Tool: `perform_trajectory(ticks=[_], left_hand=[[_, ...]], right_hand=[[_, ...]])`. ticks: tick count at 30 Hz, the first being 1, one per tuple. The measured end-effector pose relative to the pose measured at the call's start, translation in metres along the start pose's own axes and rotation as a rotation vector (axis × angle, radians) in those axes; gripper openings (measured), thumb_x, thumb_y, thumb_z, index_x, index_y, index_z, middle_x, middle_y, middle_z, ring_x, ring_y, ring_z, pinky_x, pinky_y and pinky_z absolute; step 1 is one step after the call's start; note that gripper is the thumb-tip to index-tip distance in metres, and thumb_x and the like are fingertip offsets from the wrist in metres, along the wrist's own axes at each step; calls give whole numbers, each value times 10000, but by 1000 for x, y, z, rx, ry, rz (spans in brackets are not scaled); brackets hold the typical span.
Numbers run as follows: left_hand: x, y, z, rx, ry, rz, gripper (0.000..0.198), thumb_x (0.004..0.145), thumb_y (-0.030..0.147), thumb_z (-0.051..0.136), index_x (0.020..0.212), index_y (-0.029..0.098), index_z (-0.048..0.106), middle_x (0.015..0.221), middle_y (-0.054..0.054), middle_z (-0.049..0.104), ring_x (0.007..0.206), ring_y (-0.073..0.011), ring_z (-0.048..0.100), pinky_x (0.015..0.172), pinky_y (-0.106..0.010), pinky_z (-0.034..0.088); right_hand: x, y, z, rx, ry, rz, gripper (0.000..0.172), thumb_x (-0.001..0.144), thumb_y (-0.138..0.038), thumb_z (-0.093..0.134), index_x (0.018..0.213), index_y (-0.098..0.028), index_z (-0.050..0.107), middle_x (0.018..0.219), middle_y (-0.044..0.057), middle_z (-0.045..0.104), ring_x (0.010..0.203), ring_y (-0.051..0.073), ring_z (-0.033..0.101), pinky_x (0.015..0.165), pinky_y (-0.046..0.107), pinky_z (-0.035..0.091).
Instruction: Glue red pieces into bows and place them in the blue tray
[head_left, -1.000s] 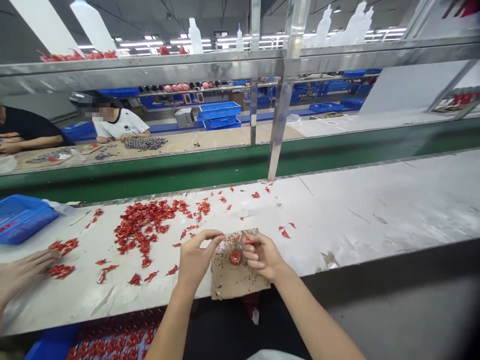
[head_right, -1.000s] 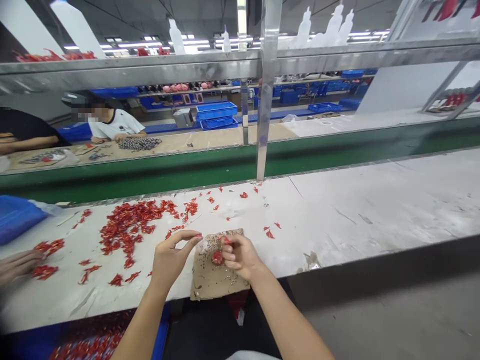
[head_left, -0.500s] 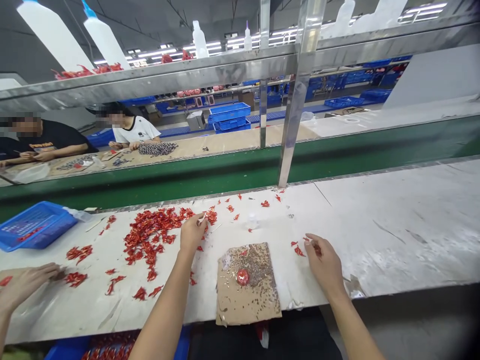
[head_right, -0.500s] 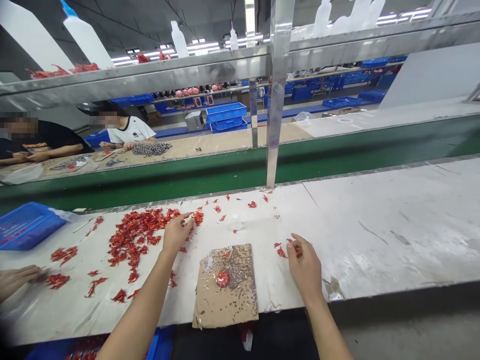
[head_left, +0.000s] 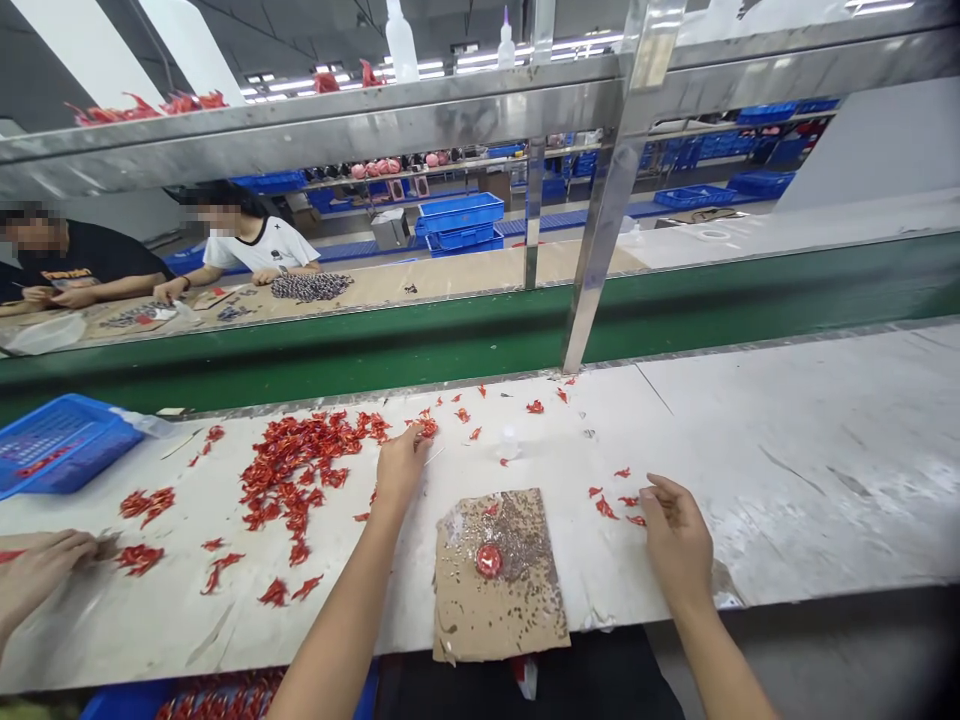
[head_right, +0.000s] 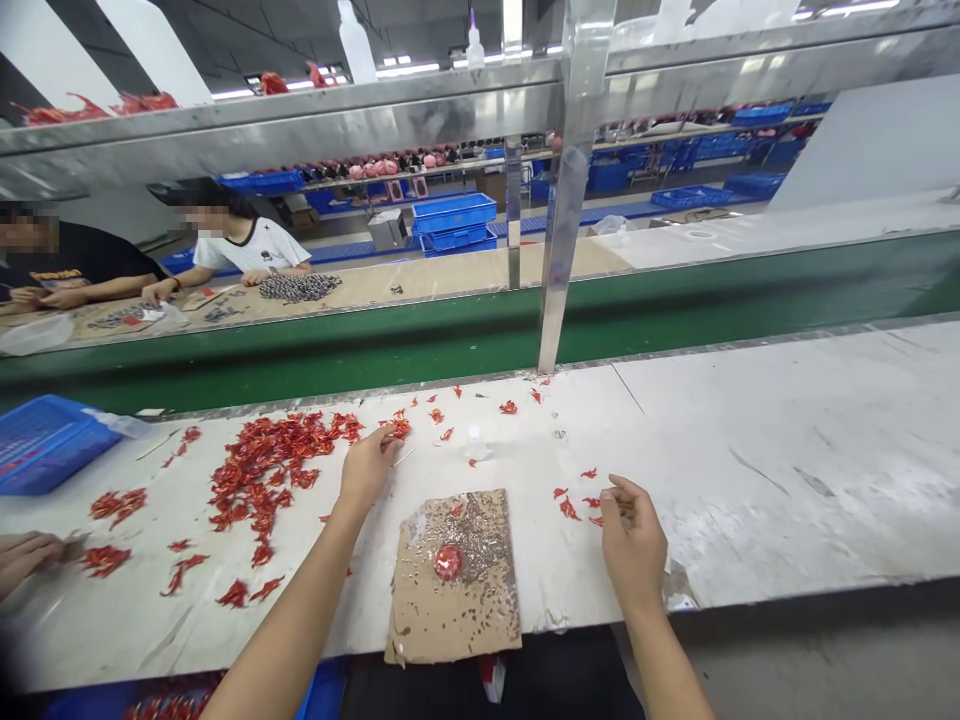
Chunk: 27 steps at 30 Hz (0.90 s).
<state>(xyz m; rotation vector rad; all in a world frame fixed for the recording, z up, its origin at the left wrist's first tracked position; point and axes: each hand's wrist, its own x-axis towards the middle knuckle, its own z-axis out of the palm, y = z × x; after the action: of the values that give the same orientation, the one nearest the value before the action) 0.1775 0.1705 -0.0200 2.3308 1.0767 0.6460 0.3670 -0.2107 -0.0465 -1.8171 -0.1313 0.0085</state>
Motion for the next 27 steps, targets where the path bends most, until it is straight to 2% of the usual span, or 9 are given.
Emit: perform_trajectory(ticks=[6, 10, 14, 17, 20, 24, 27], left_hand=[[1, 3, -11, -326, 79, -129, 298, 837, 395, 704, 1065, 219, 777, 1049, -94, 778, 998, -282, 710, 1003, -436, 497], [5, 5, -14, -627, 121, -262, 418, 799, 483, 713, 1063, 160, 732, 1018, -119, 765, 957, -254, 720, 885, -406, 571], [8, 4, -13, -818, 119, -370, 403, 732, 424, 734, 1014, 151, 642, 938, -109, 734, 844, -210, 723, 772, -363, 598], [10, 3, -12, -840, 92, -428, 329, 694, 318, 702, 965, 161, 599, 860, -81, 702, 716, -168, 686, 662, -311, 573], [13, 2, -10, -812, 36, -425, 256, 683, 271, 640, 909, 162, 587, 751, -28, 633, 601, -132, 600, 577, -278, 515], [14, 3, -12, -706, -57, -332, 220, 714, 306, 571, 878, 166, 617, 646, 10, 538, 516, -130, 492, 519, -278, 439], [11, 5, -16, -558, -126, -209, 233, 709, 338, 646, 871, 182, 708, 713, -29, 616, 597, -170, 538, 602, -316, 468]], right_hand=[[-2, -1, -1, -20, 2, 20, 368, 908, -462, 658, 1209, -250, 677, 997, 23, 694, 930, 219, 657, 883, 381, 513], [-2, 0, -1, -22, 4, 5, 361, 910, -452, 653, 1205, -246, 679, 980, 21, 690, 920, 216, 654, 881, 382, 510], [-1, 0, -1, -38, -1, -4, 370, 912, -463, 648, 1203, -237, 683, 951, 23, 686, 909, 226, 656, 859, 390, 504], [-1, -1, -1, -42, -10, -4, 358, 911, -459, 647, 1192, -241, 689, 937, 18, 686, 896, 221, 655, 848, 380, 503], [-1, -2, -2, -39, -13, 7, 366, 906, -462, 646, 1186, -231, 696, 945, 23, 693, 892, 215, 659, 844, 370, 507], [-2, -4, -2, -63, -21, 25, 355, 909, -467, 632, 1168, -235, 705, 960, 27, 715, 888, 219, 679, 830, 365, 504], [-2, -6, -2, -85, -27, 19, 350, 900, -472, 627, 1130, -225, 721, 934, 33, 728, 865, 229, 688, 812, 368, 505]])
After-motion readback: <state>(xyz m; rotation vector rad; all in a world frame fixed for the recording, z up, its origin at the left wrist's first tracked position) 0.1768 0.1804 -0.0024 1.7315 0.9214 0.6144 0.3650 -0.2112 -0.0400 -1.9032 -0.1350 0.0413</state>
